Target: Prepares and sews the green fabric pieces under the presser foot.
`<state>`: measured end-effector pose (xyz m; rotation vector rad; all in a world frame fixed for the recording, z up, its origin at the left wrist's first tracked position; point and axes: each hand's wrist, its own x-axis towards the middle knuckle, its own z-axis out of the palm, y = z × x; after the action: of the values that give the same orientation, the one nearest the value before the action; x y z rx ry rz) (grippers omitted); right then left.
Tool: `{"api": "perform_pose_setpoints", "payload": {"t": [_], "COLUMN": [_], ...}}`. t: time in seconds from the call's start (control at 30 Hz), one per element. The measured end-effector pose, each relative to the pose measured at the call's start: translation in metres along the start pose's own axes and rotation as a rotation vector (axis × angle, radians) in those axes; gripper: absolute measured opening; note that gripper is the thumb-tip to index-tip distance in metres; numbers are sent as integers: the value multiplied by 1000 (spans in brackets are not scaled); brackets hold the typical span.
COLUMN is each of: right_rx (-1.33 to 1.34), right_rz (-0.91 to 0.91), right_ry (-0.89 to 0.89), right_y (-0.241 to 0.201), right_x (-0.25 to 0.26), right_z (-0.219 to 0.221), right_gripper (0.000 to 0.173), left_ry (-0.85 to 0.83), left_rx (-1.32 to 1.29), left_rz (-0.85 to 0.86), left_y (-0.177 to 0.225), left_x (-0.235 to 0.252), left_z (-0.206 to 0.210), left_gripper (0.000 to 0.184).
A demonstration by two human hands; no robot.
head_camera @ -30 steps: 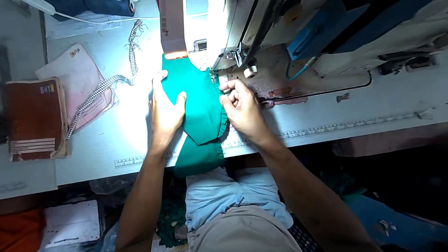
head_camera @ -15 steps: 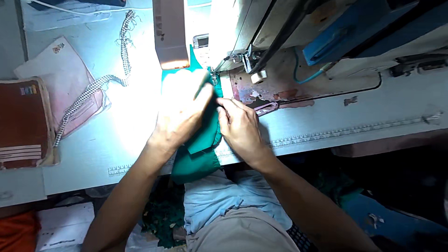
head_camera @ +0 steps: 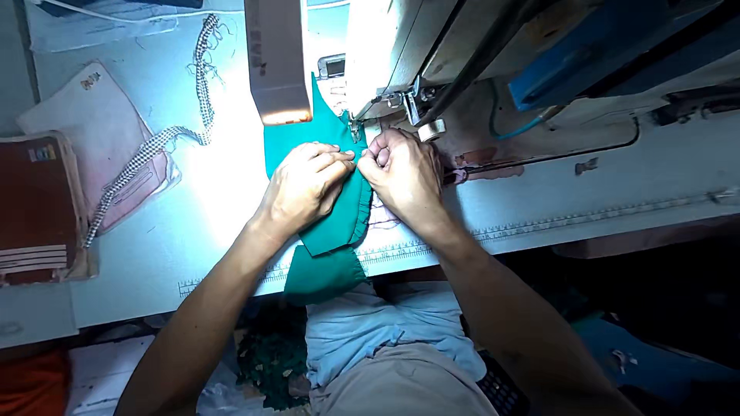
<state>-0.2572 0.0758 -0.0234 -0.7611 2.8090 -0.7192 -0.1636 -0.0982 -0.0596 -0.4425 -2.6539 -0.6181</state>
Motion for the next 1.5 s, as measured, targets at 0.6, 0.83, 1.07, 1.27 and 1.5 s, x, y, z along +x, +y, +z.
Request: {"api": "perform_pose_setpoints", "payload": {"t": [0.6, 0.83, 1.07, 1.27, 1.5], "right_rx": [-179, -203, -192, -210, -191], "right_rz": [-471, -497, -533, -573, -564], "right_ry": [120, 77, 100, 137, 127], "right_y": [17, 20, 25, 31, 35], "right_x": [-41, -34, -24, -14, -3], "right_z": [4, -1, 1, 3, 4], "right_gripper": [26, 26, 25, 26, 30], "left_ry": [-79, -74, -71, -52, -47], "left_rx": [89, 94, 102, 137, 175], "left_rz": [9, -11, -37, -64, -108], "left_y": [-9, -10, -13, -12, -14], "left_x": [5, 6, 9, 11, 18], "left_z": [-6, -6, -5, -4, -2], "left_gripper": [33, 33, 34, 33, 34]}}
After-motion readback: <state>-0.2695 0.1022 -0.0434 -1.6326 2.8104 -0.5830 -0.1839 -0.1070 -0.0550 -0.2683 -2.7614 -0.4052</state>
